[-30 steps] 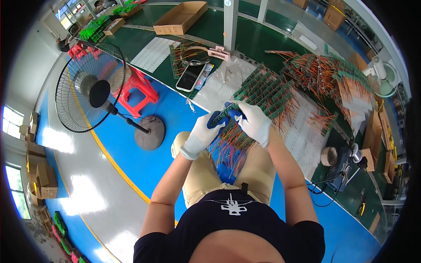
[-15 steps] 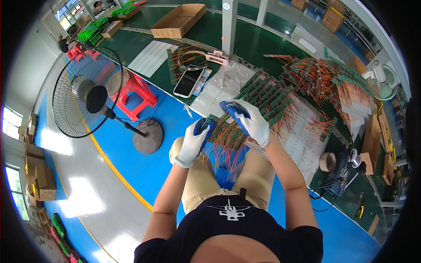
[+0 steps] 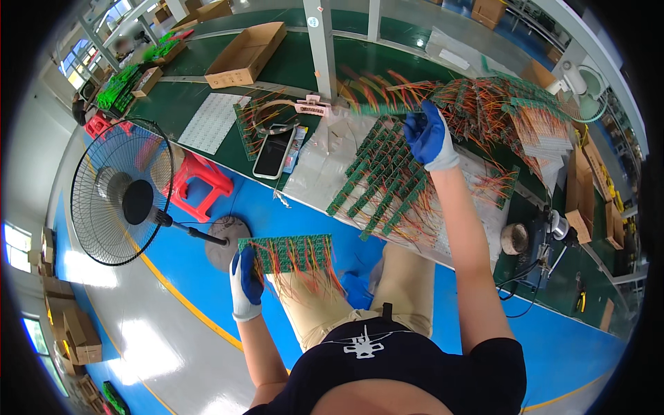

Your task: The person arranges circuit boards with attached wires onto an LED board, removes their gloves, and solders the wire ends onto the board using a soldering iron.

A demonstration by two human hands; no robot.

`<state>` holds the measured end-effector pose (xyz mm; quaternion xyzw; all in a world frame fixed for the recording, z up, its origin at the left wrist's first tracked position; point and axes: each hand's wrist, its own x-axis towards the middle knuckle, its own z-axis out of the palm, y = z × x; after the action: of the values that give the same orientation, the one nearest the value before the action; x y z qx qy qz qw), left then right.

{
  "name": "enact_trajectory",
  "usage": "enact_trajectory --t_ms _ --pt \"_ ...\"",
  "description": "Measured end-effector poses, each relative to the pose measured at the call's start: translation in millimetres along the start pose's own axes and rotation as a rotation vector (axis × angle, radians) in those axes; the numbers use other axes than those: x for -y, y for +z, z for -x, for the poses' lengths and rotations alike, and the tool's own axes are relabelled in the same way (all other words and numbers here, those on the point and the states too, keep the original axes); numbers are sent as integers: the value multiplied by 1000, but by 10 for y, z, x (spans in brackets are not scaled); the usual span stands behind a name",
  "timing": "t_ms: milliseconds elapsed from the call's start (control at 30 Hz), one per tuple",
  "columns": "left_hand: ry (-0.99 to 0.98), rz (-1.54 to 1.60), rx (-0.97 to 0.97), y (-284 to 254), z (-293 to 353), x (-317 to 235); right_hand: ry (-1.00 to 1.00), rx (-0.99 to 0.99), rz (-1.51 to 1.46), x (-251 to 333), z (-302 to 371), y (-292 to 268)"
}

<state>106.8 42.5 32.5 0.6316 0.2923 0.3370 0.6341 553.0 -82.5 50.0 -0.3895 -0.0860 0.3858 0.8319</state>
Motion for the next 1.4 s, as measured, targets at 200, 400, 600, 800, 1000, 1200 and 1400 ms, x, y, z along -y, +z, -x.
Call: enact_trajectory --t_ms 200,400,600,800,1000,1200,1400 --pt "-182 477 -174 -221 312 81 -288 -298 -734 -367 -1209 220" --pt "-192 477 -267 -247 554 59 -212 -295 -1104 -697 -2219 374" --pt "-264 452 -234 -255 745 31 50 -130 -1110 -880 -2251 593" --pt "-139 210 -171 -65 524 -354 -35 -229 -485 -1065 -1089 1528" --pt "-85 154 71 466 -79 -769 -464 535 189 -348 673 1737" --pt "36 112 371 642 -274 -727 -470 946 1378 -250 1410 1566" --pt "-186 32 566 825 -314 -729 -404 816 1394 -329 1526 1228"
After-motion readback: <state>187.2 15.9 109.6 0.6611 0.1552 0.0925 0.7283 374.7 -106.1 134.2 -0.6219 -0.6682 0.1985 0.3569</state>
